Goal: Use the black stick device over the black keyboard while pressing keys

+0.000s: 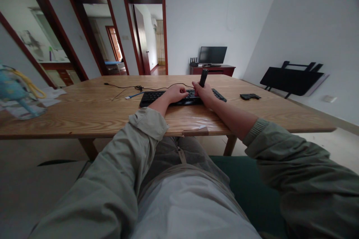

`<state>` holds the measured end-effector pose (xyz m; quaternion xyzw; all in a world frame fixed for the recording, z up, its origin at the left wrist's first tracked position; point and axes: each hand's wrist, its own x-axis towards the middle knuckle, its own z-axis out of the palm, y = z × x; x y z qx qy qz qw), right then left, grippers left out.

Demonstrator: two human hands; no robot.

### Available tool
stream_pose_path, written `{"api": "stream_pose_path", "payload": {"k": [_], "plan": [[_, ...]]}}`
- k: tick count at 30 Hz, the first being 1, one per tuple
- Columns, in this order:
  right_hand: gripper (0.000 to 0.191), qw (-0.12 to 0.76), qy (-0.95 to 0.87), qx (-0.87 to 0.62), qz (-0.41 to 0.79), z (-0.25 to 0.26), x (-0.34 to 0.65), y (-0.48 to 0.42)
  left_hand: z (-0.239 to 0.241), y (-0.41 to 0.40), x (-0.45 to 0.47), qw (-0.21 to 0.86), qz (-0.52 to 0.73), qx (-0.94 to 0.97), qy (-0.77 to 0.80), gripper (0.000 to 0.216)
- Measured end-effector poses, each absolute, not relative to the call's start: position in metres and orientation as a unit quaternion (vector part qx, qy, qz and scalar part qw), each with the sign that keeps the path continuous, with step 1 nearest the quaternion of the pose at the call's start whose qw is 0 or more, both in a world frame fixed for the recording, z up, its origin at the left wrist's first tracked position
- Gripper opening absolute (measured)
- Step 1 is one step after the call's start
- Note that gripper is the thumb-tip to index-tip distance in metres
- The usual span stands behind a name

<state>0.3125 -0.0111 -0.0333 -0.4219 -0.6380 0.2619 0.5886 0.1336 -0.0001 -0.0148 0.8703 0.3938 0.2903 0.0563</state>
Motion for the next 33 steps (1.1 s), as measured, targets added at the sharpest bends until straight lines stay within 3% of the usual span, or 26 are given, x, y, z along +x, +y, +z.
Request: {"api": "stream_pose_path", "payload": {"k": [13, 22, 29, 33], "plan": [[0.051, 0.526, -0.687, -0.486, 0.125, -0.031, 0.304, -0.012, -0.015, -0.002, 0.135, 0.071, 0.287, 0.867, 0.402, 0.026], [0.041, 0.486, -0.751, -0.435, 0.107, -0.031, 0.300, -0.017, -0.014, 0.001, 0.134, 0.065, 0.283, 0.874, 0.389, 0.022], [0.044, 0.640, -0.577, -0.403, 0.309, -0.015, 0.312, -0.012, -0.014, 0.000, 0.134, 0.064, 0.292, 0.867, 0.398, 0.028], [0.048, 0.668, -0.518, -0.363, 0.393, -0.005, 0.324, -0.013, -0.014, -0.001, 0.134, 0.076, 0.293, 0.864, 0.402, 0.026]]}}
